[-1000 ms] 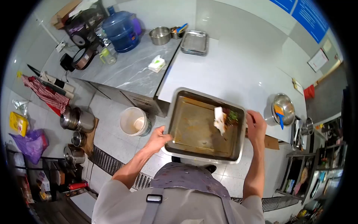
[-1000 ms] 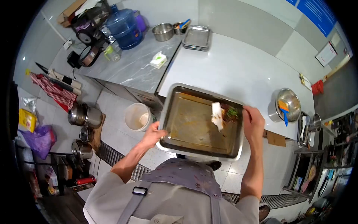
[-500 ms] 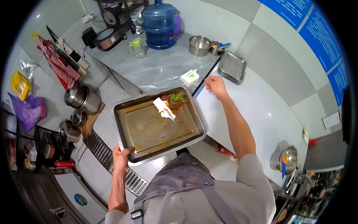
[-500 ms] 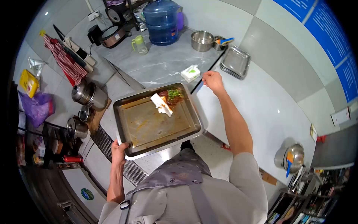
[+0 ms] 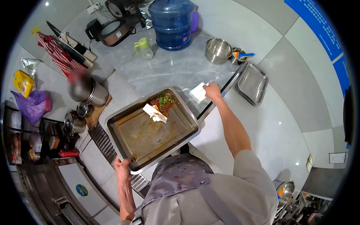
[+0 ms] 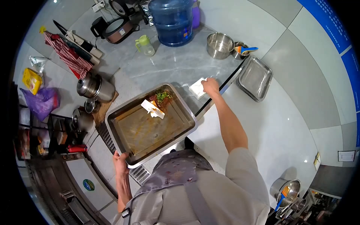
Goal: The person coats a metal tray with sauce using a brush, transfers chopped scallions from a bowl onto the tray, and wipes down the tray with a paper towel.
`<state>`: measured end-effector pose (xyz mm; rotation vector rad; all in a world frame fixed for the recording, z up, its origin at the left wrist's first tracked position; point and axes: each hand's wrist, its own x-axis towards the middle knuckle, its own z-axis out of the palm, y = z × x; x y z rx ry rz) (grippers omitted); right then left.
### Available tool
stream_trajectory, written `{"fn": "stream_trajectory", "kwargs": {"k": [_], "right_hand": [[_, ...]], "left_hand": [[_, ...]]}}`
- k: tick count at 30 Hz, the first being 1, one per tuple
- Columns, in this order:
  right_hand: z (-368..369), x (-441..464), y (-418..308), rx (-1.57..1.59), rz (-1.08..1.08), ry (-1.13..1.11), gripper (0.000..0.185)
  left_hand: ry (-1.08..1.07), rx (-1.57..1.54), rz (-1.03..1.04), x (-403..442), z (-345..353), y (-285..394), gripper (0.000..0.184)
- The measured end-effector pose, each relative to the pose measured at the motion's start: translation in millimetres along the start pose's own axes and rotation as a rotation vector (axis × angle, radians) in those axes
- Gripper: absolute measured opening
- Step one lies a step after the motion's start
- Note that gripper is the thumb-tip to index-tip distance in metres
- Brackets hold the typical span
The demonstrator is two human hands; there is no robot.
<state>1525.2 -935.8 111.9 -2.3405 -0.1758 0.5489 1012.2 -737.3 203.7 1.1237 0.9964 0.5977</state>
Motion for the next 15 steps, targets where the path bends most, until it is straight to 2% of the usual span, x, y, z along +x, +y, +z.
{"fn": "stream_trajectory", "kwargs": {"k": [2, 3, 6, 7, 8, 10, 13, 15], "right_hand": [[-10.3, -10.4, 1.7, 0.354, -0.09, -0.002, 0.035], [-12.1, -16.8, 1.9, 0.402, -0.176, 0.02, 0.03], [-46.2, -42.5, -14.3, 0.425, -0.245, 0.097, 0.029], [-67.9, -67.5, -34.6, 0.546, -0.165, 0.0, 0.029], [-70.8, -66.5, -29.3, 0.514, -0.234, 0.04, 0.027], [-76.5, -68.9, -19.9, 0.656, -0.312, 0.058, 0.026], [-92.4, -84.4, -20.8, 0.743, -0.303, 0.09, 0.025], [-93.7, -94.2, -15.7, 0.671, -0.263, 0.17, 0.025]], "left_hand": [[0.016, 0.017, -0.014, 4.6, 2.8, 0.2, 0.025], [-0.011, 0.015, -0.027, 7.8, 2.5, 2.0, 0.026], [-0.058, -0.012, -0.027, 32.6, 9.7, 1.7, 0.026], [-0.059, -0.018, -0.042, 35.7, 6.0, 1.8, 0.026], [-0.066, 0.0, -0.062, 33.3, 2.4, 7.2, 0.026], [-0.108, 0.009, -0.027, 43.5, 14.6, 16.8, 0.026], [-0.163, 0.0, -0.038, 68.3, -1.1, 9.0, 0.025], [-0.207, 0.023, -0.003, 76.4, -4.1, 12.6, 0.029]]}}
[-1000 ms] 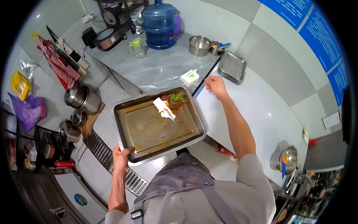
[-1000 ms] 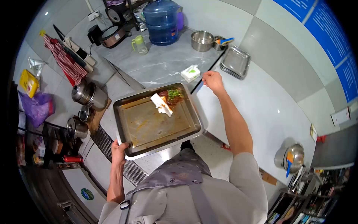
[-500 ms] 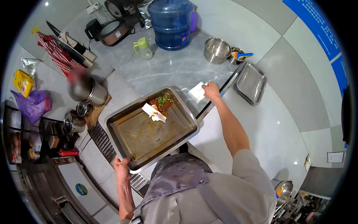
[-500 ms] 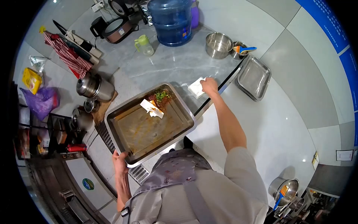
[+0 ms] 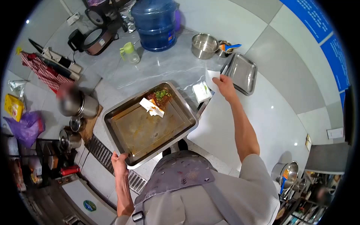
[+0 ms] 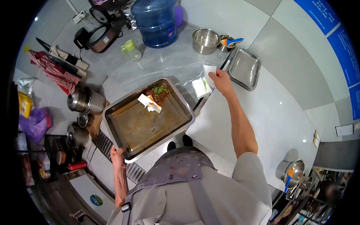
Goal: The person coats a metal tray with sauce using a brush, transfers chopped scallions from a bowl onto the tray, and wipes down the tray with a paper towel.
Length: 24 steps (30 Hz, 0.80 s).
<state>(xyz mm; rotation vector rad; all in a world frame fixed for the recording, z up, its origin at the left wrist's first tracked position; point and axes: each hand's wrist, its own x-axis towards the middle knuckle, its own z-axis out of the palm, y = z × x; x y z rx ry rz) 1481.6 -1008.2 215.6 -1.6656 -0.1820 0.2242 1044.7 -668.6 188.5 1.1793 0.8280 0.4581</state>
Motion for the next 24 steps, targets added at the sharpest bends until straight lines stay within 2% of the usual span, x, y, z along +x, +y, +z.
{"fn": "stream_trajectory", "kwargs": {"k": [1, 2, 3, 5, 6, 11, 13, 17, 19, 21, 23, 24], "right_hand": [[-1.6, 1.0, -3.6, -0.085, 0.0, 0.045, 0.024], [-7.2, -2.9, -7.4, 0.113, -0.013, 0.107, 0.022], [-11.4, -13.0, -14.7, 0.108, -0.006, 0.116, 0.022], [-15.0, -29.2, -25.4, -0.211, 0.043, 0.266, 0.021], [-9.6, -38.3, -21.5, -0.152, -0.021, 0.275, 0.021], [30.0, -105.7, -32.9, -0.195, -0.09, 0.314, 0.02], [47.3, -136.2, -38.5, -0.54, -0.213, 0.288, 0.021], [102.3, -177.6, -40.5, -0.662, -0.426, 0.224, 0.02], [117.9, -190.5, -38.2, -0.834, -0.463, 0.203, 0.018], [122.9, -211.1, -32.9, -0.932, -0.387, 0.16, 0.022], [112.3, -246.4, -41.7, -0.937, -0.357, 0.154, 0.023], [103.7, -264.5, -46.8, -0.834, -0.398, 0.196, 0.024]], "left_hand": [[-0.013, 0.014, -0.004, 4.1, -1.4, 2.5, 0.029], [-0.032, 0.016, -0.018, 6.2, -4.2, 3.6, 0.029], [-0.049, 0.022, -0.034, 8.1, -2.2, 11.7, 0.03], [-0.091, 0.08, -0.055, 16.5, -4.6, 19.2, 0.031], [-0.094, 0.1, -0.057, 16.5, 2.7, 27.7, 0.031], [-0.249, 0.065, -0.075, 35.5, 11.4, 35.0, 0.026], [-0.323, 0.085, -0.097, 39.3, 18.2, 36.0, 0.026], [-0.483, 0.092, -0.105, 42.3, 38.6, 30.8, 0.025], [-0.586, 0.09, -0.095, 35.7, 50.8, 27.6, 0.025], [-0.631, 0.069, -0.134, 21.3, 64.3, 25.9, 0.024], [-0.706, 0.081, -0.123, 9.0, 74.7, 23.4, 0.024], [-0.73, 0.084, -0.124, 4.4, 78.7, 19.4, 0.024]]}}
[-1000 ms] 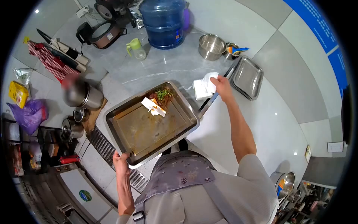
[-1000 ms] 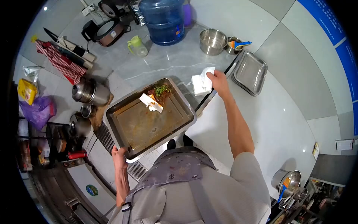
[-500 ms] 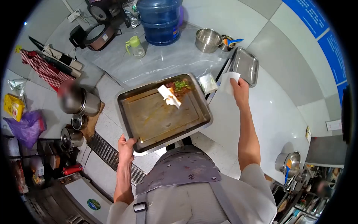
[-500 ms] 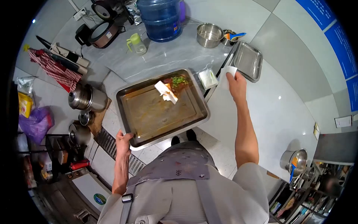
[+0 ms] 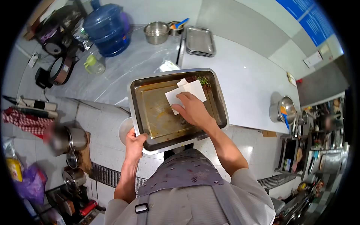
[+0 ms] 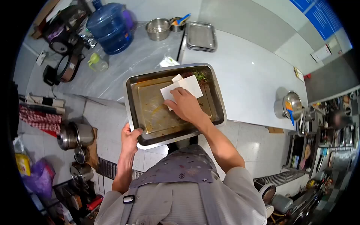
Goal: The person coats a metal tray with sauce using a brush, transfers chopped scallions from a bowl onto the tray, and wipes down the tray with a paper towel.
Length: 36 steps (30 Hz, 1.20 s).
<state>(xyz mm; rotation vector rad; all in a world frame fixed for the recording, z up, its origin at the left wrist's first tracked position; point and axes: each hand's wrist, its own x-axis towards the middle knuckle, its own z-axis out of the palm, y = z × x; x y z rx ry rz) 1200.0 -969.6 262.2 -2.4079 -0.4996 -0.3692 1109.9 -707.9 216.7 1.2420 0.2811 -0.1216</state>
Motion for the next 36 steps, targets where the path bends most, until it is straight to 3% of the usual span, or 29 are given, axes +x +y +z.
{"fn": "stream_trajectory", "kwargs": {"k": [3, 5, 8, 9, 16, 19, 23, 29, 33, 36], "right_hand": [[-36.4, -46.6, 20.0, -0.006, 0.0, 0.137, 0.025], [-61.4, -78.9, 35.5, -0.135, 0.198, 0.129, 0.023], [-89.6, -110.0, 53.8, -0.228, 0.317, 0.166, 0.024], [-108.7, -133.7, 60.7, -0.277, 0.422, 0.196, 0.025], [-203.1, -309.7, 169.2, -0.431, 0.595, 0.323, 0.017], [-244.5, -388.6, 186.9, -0.535, 0.659, 0.236, 0.013], [-294.8, -507.2, 201.0, -0.608, 0.856, 0.371, 0.012], [-363.0, -639.6, 195.4, -0.615, 1.243, 0.376, 0.013], [-402.2, -682.1, 192.8, -0.6, 1.272, 0.491, 0.013], [-429.6, -706.5, 221.3, -0.655, 1.09, 0.38, 0.016]], "left_hand": [[-0.11, 0.056, -0.011, -6.6, 26.0, -12.1, 0.029], [-0.123, 0.051, -0.005, -18.9, 60.0, -7.7, 0.024], [-0.218, 0.172, -0.011, -29.2, 90.9, -26.8, 0.029], [-0.287, 0.19, -0.022, -38.0, 115.5, -33.6, 0.029], [-0.484, 0.295, -0.07, -123.0, 278.5, -87.9, 0.024], [-0.657, 0.3, -0.129, -151.3, 335.0, -123.9, 0.026], [-0.895, 0.416, -0.165, -190.6, 403.9, -177.0, 0.023], [-1.139, 0.474, -0.309, -248.7, 517.3, -251.0, 0.021], [-1.292, 0.496, -0.389, -283.7, 605.2, -294.1, 0.022], [-1.386, 0.512, -0.426, -305.4, 675.1, -337.1, 0.02]]}}
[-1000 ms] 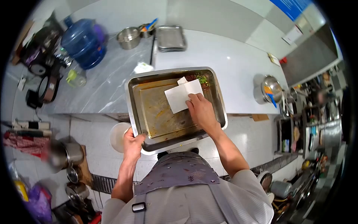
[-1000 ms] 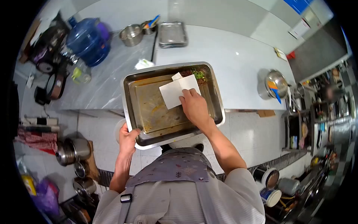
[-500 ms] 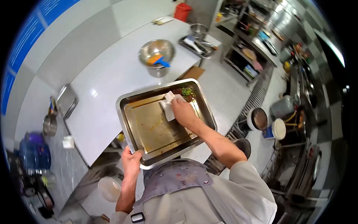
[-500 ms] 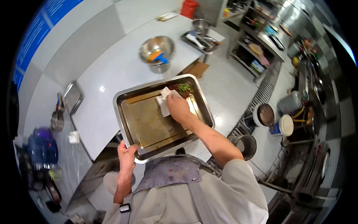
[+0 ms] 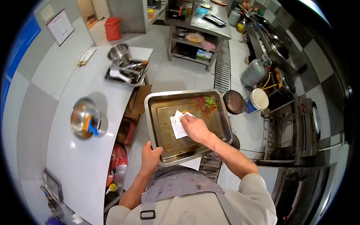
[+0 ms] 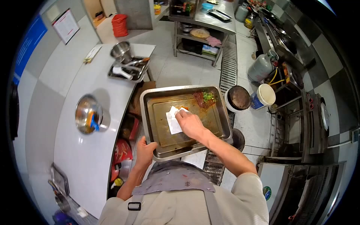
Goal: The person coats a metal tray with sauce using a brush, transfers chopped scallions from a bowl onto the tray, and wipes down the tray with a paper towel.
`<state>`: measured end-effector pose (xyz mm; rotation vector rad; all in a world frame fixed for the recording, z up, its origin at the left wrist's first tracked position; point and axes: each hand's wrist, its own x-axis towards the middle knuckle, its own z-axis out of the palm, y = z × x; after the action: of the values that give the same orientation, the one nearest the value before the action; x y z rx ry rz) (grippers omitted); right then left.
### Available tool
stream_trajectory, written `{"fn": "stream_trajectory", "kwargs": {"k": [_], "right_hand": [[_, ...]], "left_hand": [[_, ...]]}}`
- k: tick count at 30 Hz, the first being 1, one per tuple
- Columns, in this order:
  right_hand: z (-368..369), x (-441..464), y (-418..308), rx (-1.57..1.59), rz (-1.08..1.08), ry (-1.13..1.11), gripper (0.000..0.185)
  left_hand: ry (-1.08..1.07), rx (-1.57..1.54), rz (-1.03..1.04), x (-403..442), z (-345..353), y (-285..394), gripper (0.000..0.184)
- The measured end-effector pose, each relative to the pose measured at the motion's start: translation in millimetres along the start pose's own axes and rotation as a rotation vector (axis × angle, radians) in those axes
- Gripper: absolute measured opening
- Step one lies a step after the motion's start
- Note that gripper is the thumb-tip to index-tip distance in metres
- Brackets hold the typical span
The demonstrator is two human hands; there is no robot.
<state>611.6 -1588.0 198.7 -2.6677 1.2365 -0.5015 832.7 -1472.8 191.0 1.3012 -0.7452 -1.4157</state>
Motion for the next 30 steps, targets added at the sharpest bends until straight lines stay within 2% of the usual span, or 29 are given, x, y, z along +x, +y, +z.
{"fn": "stream_trajectory", "kwargs": {"k": [4, 8, 11, 13, 14, 17, 19, 22, 24, 26, 30], "right_hand": [[-12.1, 57.5, 98.6, -0.057, 0.239, -0.092, 0.017], [-36.6, 114.8, 221.4, -0.105, 0.285, 0.023, 0.014], [-41.0, 140.8, 270.9, -0.168, 0.373, 0.003, 0.017], [-46.7, 169.6, 284.7, -0.134, 0.331, 0.062, 0.019], [-46.2, 187.3, 286.6, -0.131, 0.319, 0.007, 0.02], [-37.6, 243.5, 307.8, -0.095, 0.102, 0.032, 0.021], [-28.9, 286.3, 357.4, -0.024, 0.036, 0.072, 0.019], [-19.6, 344.5, 451.0, 0.012, 0.164, 0.084, 0.016], [-13.8, 373.1, 492.3, 0.06, 0.12, 0.092, 0.017], [-17.5, 415.0, 509.0, 0.107, 0.07, 0.125, 0.018], [-13.7, 493.7, 493.6, 0.129, -0.111, 0.214, 0.017]], "left_hand": [[-0.063, -0.025, -0.005, 97.7, 36.3, 18.0, 0.018], [-0.099, 0.007, -0.002, 177.3, 75.5, 61.4, 0.018], [-0.118, 0.0, -0.009, 232.7, 100.6, 80.5, 0.018], [-0.127, 0.012, -0.003, 272.3, 120.1, 88.4, 0.018], [-0.121, 0.015, -0.004, 290.5, 131.3, 91.7, 0.018], [-0.113, 0.012, -0.004, 347.1, 166.7, 100.4, 0.02], [-0.095, 0.0, 0.028, 386.0, 191.4, 103.4, 0.02], [-0.018, 0.032, 0.027, 439.1, 219.4, 106.1, 0.021], [0.053, 0.04, 0.025, 469.6, 232.4, 104.0, 0.022], [0.1, 0.03, 0.032, 498.9, 245.6, 110.9, 0.024], [0.22, -0.052, 0.068, 538.3, 270.0, 144.3, 0.025]]}}
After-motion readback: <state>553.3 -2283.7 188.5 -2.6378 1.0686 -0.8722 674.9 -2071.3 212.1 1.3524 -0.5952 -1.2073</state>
